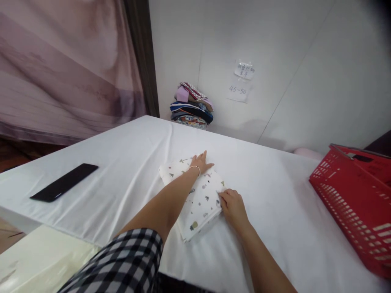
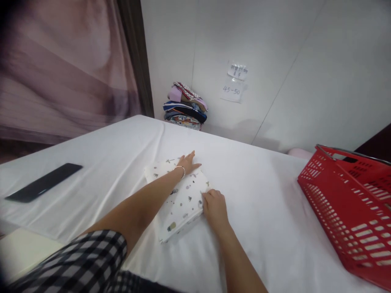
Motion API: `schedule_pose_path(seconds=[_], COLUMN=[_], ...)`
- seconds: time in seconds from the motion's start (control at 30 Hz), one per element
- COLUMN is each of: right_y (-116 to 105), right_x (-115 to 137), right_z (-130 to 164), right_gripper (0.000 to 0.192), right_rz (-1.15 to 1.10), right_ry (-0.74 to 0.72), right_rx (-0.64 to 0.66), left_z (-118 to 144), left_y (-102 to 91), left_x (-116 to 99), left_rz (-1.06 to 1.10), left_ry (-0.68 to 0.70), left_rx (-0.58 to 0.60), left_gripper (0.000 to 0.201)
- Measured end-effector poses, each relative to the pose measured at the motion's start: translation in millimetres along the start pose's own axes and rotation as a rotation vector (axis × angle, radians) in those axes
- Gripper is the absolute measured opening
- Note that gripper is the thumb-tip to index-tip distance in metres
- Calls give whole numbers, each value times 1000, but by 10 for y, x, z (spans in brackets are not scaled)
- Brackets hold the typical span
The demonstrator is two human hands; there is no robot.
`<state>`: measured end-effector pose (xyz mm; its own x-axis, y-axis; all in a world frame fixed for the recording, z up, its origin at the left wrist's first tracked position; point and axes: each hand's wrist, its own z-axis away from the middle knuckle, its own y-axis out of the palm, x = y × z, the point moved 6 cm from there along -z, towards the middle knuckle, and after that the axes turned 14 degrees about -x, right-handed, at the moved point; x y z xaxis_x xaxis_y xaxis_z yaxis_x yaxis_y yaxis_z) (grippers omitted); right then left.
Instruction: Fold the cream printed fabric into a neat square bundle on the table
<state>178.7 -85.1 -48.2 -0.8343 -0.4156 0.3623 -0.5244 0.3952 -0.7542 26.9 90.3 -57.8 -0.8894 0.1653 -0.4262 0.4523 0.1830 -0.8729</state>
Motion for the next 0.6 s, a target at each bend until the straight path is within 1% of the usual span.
schedule_pose_path(seconds=[0.1, 0.13, 0.2, 0.3, 0.37, 0.47, 0.6], right_y=[1, 4, 13, 13, 4, 0, 19], right_x=[-15, -19, -22, -17, -13, -12, -22], right_z=[-2, -2, 1, 6, 6, 2, -6], right_gripper=[23, 23, 23, 26, 28, 30, 28], right_rz=[-4, -5, -6, 2, 17, 26, 15], right_ry=[0, -2, -5, 2, 10, 11, -2], right_rx=[-11, -12, -11, -13, -21, -22, -7], left_z=[68, 124, 278, 523, 614, 612, 504], left_y=[-95, -123, -148, -78, -4, 39, -4], left_x=[-47, -87, -198, -346, -363, -318, -255], left_rz=[70, 74, 57, -9, -61, -107, -130], left_ry=[-58, -50, 18, 134, 130, 57, -19], left_rx=[-24, -36, -57, -28, 10, 17, 1], left_gripper=[78, 80, 86, 97, 103, 110, 113])
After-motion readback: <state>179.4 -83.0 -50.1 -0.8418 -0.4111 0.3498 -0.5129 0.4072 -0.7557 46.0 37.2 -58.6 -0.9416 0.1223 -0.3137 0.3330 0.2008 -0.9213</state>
